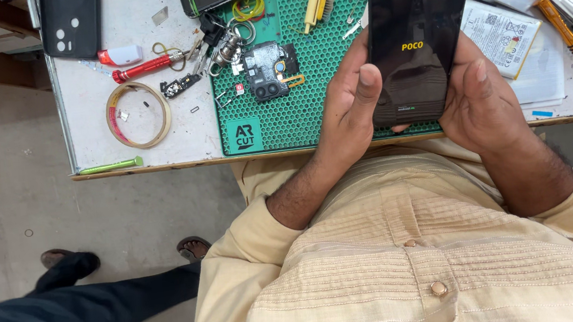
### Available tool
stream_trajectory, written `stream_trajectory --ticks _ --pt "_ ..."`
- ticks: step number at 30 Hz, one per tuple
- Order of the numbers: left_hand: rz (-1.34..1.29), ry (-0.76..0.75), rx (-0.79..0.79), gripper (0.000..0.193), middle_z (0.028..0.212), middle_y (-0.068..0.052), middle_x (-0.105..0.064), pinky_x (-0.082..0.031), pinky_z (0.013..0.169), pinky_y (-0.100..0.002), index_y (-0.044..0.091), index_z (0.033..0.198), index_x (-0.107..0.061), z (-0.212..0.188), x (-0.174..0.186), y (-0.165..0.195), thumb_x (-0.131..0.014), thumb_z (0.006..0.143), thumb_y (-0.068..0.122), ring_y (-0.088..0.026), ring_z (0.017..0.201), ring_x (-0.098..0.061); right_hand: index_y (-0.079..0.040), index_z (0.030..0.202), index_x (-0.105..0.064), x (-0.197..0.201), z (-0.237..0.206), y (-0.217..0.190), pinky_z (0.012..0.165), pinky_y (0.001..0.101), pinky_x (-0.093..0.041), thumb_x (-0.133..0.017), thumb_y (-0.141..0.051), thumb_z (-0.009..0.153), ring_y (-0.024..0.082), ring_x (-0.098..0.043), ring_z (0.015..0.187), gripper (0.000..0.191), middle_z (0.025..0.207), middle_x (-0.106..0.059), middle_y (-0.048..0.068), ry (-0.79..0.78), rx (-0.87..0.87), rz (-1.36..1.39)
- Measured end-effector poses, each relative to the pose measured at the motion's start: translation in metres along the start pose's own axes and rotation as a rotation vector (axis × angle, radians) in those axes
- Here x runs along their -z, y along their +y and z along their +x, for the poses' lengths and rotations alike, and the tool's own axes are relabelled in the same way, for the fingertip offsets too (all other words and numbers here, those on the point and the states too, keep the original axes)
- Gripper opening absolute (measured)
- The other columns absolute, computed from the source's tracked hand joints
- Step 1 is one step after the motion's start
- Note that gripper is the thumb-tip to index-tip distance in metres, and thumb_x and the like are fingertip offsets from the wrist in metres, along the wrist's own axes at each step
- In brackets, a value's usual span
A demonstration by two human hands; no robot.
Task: The person handles a disassembled Poco smartphone, repeatedly opening and closing the back cover, and pressing the power button to check the screen. The device is placed on a green anti-static mat on a workbench with tools and spare parts nearby.
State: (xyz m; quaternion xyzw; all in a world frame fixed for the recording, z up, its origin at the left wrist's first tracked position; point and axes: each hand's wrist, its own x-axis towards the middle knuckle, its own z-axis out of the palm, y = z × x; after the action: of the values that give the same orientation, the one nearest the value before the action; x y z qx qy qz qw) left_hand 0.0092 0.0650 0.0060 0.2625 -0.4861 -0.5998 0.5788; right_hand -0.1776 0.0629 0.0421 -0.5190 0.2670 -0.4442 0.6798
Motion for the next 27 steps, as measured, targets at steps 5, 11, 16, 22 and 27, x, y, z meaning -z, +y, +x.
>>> stream_trajectory --ticks 5,11,16,22,27 --pt "0.015 -0.001 0.018 0.086 0.141 -0.015 -0.059 -0.054 0.109 -0.029 -0.001 0.162 -0.029 -0.0006 0.0008 0.0000 -0.040 0.111 0.067 -0.017 0.128 -0.061 0.005 0.165 -0.027 -0.0052 0.0041 -0.0042 0.088 0.0361 -0.059 -0.048 -0.063 0.109 0.022 -0.066 0.107 0.091 0.135 -0.058 0.016 -0.019 -0.005 0.007" --pt "0.035 0.001 0.025 0.088 0.142 -0.016 -0.058 -0.054 0.110 -0.030 -0.001 0.162 -0.029 -0.0012 0.0024 -0.0035 -0.038 0.109 0.069 -0.018 0.130 -0.061 0.005 0.166 -0.026 -0.0083 0.0053 -0.0066 0.088 0.0359 -0.059 -0.049 -0.064 0.108 0.022 -0.065 0.108 0.093 0.136 -0.057 0.016 -0.008 -0.009 0.013" --pt "0.046 0.021 0.020 0.089 0.154 -0.018 -0.048 -0.042 0.124 -0.034 -0.002 0.162 -0.027 -0.0015 0.0033 -0.0077 -0.039 0.110 0.069 -0.020 0.143 -0.049 0.005 0.167 -0.025 -0.0066 0.0058 -0.0041 0.090 0.0358 -0.058 -0.049 -0.064 0.108 0.021 -0.064 0.111 0.095 0.139 -0.056 0.016 -0.013 -0.001 0.014" --pt "0.044 0.018 0.020 0.088 0.149 -0.017 -0.053 -0.046 0.120 -0.033 -0.001 0.162 -0.029 -0.0021 0.0027 -0.0078 -0.040 0.110 0.068 -0.019 0.139 -0.054 0.004 0.168 -0.023 -0.0058 0.0045 -0.0048 0.088 0.0357 -0.059 -0.048 -0.065 0.108 0.022 -0.065 0.108 0.095 0.137 -0.056 0.016 -0.021 0.003 0.004" --pt "0.002 0.023 0.043 0.088 0.138 -0.016 -0.060 -0.055 0.103 -0.030 -0.001 0.162 -0.030 -0.0038 0.0027 -0.0074 -0.042 0.109 0.068 -0.016 0.122 -0.062 0.005 0.165 -0.024 -0.0050 0.0043 -0.0031 0.088 0.0356 -0.059 -0.047 -0.065 0.109 0.022 -0.065 0.108 0.092 0.137 -0.057 0.016 -0.022 0.005 0.008"
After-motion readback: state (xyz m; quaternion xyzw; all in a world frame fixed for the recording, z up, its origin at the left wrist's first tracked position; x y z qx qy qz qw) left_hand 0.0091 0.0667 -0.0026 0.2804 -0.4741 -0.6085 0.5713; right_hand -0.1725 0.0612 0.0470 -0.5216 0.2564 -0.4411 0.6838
